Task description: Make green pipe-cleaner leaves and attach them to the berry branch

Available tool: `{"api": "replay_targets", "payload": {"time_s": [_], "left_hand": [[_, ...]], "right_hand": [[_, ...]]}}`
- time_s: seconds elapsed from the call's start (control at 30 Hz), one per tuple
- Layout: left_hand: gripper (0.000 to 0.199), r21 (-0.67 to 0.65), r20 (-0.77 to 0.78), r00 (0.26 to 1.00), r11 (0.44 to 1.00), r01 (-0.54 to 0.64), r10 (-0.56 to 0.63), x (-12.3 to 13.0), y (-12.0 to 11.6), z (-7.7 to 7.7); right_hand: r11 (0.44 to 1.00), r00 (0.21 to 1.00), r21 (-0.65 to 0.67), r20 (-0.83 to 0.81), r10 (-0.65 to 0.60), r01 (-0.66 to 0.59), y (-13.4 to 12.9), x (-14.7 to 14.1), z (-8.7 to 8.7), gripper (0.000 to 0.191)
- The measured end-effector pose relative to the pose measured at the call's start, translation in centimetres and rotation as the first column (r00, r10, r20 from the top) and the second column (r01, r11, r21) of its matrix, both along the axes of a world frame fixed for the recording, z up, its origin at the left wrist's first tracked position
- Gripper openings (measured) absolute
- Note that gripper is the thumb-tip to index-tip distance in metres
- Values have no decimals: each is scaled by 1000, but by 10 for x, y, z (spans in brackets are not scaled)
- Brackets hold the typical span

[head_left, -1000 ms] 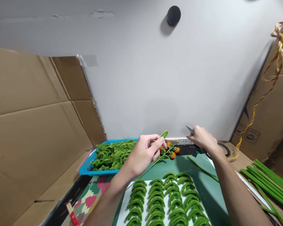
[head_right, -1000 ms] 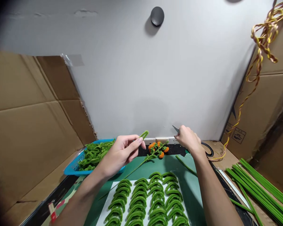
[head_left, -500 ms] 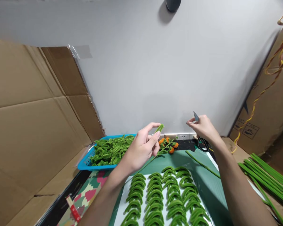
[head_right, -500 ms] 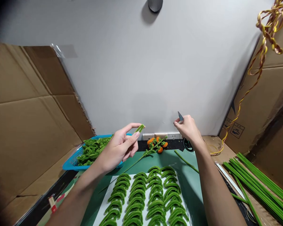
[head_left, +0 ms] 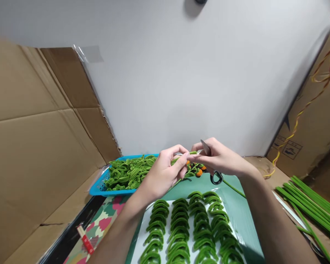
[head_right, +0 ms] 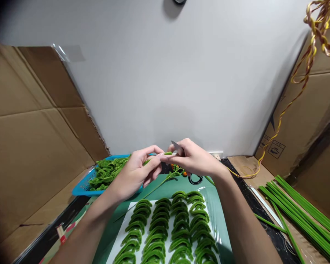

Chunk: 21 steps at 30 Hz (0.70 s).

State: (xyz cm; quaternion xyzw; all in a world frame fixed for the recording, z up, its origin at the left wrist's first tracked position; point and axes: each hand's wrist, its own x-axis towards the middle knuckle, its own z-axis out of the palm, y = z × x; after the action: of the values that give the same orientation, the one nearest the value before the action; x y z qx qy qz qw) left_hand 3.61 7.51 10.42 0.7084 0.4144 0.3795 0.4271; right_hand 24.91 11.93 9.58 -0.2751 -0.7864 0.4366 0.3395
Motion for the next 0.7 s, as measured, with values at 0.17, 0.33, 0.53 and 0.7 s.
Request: {"api": "replay_targets", "payload": {"time_s": [0.17, 0.33, 0.53, 0.7], "left_hand": [[33, -7, -8, 1000, 1000, 27, -27, 0, -1, 0], [37, 29, 16, 1000, 1000, 8, -8, 1, 2, -5], [47, 43, -41, 999, 999, 24, -23, -1, 1, -3], [45, 40, -9, 999, 998, -38, 38, 0, -2, 0]], "right_hand": [[997, 987, -75, -159, -23, 11, 7, 10, -3, 43], [995, 980, -93, -193, -46, 28, 10, 15, -6, 36], [995, 986, -80, -155, 54, -67, 4, 0, -3, 38], [1000, 997, 2, -70, 22, -22, 4, -1, -2, 38]]}}
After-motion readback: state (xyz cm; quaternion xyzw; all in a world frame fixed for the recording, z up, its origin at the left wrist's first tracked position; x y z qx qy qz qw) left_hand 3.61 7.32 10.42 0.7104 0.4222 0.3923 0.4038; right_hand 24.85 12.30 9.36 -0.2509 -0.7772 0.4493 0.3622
